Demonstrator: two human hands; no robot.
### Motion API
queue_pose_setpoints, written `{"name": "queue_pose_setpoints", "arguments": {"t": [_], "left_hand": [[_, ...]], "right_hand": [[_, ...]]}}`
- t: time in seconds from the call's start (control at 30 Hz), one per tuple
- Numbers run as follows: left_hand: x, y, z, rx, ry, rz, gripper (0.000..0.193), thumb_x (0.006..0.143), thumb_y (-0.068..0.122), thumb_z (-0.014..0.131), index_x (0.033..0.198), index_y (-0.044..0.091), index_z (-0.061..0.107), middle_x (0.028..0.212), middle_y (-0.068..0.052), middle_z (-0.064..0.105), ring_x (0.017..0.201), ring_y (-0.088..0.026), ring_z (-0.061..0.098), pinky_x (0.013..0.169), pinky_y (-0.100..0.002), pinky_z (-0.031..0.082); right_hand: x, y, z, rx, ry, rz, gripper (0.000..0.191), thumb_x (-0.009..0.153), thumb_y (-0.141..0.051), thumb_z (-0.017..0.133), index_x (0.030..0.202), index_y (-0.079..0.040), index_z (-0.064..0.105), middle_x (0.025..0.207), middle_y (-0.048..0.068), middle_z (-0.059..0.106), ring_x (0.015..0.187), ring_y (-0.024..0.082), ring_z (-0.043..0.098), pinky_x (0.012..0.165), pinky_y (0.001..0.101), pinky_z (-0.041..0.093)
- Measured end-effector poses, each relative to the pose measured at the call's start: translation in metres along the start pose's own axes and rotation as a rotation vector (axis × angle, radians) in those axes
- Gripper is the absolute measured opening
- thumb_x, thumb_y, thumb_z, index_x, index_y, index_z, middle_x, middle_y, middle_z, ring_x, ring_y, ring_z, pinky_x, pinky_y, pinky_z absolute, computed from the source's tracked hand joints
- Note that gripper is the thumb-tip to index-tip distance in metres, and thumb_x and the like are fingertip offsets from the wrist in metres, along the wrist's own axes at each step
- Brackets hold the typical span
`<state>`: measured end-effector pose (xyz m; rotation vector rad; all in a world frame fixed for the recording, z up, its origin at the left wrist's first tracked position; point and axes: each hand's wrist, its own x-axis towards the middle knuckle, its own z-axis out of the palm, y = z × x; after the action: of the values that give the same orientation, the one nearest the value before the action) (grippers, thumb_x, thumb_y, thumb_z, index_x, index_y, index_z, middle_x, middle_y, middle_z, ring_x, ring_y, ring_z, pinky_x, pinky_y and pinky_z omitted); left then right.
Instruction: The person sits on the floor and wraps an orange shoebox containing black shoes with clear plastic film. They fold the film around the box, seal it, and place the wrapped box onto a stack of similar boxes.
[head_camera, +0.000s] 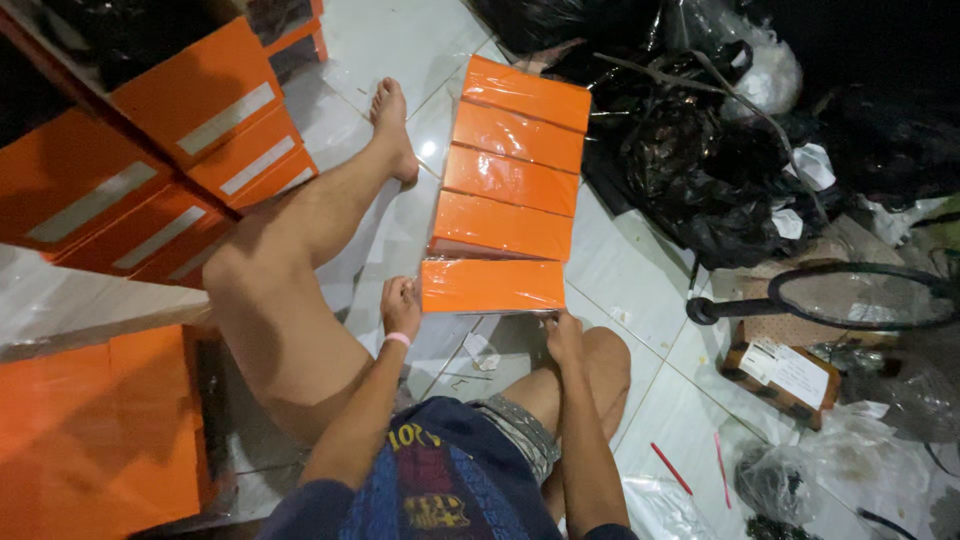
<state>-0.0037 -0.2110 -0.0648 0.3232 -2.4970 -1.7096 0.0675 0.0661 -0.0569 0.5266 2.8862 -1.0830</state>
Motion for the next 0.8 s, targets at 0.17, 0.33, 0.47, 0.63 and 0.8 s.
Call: {"name": "queue_pose_setpoints", "arguments": {"t": [0.17,0.33,0.47,0.63,0.8], "left_hand": [[-0.007,0.005,-0.009,-0.100,-0.103,0.154,0.044,0.084,0.002,0.060,0.127,-0.003,0.061,0.127,-0.020,0.065,0.118,-0.035,0.061,0.098,-0.035,0.047],[0.007,0.012,0.013,-0.281,0.026,0.194,0.025,0.094,0.000,0.061,0.116,-0.002,0.071,0.117,-0.018,0.072,0.108,-0.028,0.071,0.092,-0.031,0.055],[0.020,0.018,0.035,-0.211,0.091,-0.013,0.010,0.093,0.008,0.068,0.100,0.002,0.072,0.099,-0.014,0.074,0.089,-0.028,0.073,0.081,-0.034,0.057],[0.016,0.019,0.039,-0.026,0.031,0.240,0.010,0.096,0.011,0.062,0.098,0.002,0.066,0.098,-0.018,0.068,0.092,-0.040,0.065,0.082,-0.044,0.053],[0.011,0.006,0.024,0.006,-0.103,0.322,0.008,0.097,0.008,0.057,0.102,0.003,0.060,0.101,-0.019,0.062,0.097,-0.042,0.061,0.085,-0.047,0.050]], "right_hand": [[0.005,0.011,-0.001,-0.014,0.015,0.076,0.031,0.098,-0.018,0.064,0.122,0.001,0.065,0.112,0.024,0.073,0.109,0.041,0.068,0.091,0.0469,0.053],[-0.001,0.007,0.005,-0.072,0.195,0.017,0.057,0.092,-0.028,0.069,0.132,0.010,0.054,0.121,0.029,0.064,0.116,0.044,0.063,0.098,0.0476,0.049],[-0.020,-0.025,0.032,-0.335,0.746,-0.195,0.100,0.071,-0.049,0.084,0.138,0.016,0.050,0.144,0.036,0.042,0.132,0.052,0.040,0.108,0.0565,0.032],[-0.027,-0.071,0.083,-0.407,0.332,-0.786,0.066,0.075,-0.043,0.083,0.137,-0.030,0.063,0.138,0.010,0.051,0.132,0.030,0.045,0.106,0.0486,0.038],[-0.016,-0.086,0.106,-0.376,0.360,-0.693,0.064,0.074,-0.041,0.085,0.131,-0.023,0.063,0.137,0.013,0.052,0.129,0.030,0.046,0.101,0.0507,0.033]]}}
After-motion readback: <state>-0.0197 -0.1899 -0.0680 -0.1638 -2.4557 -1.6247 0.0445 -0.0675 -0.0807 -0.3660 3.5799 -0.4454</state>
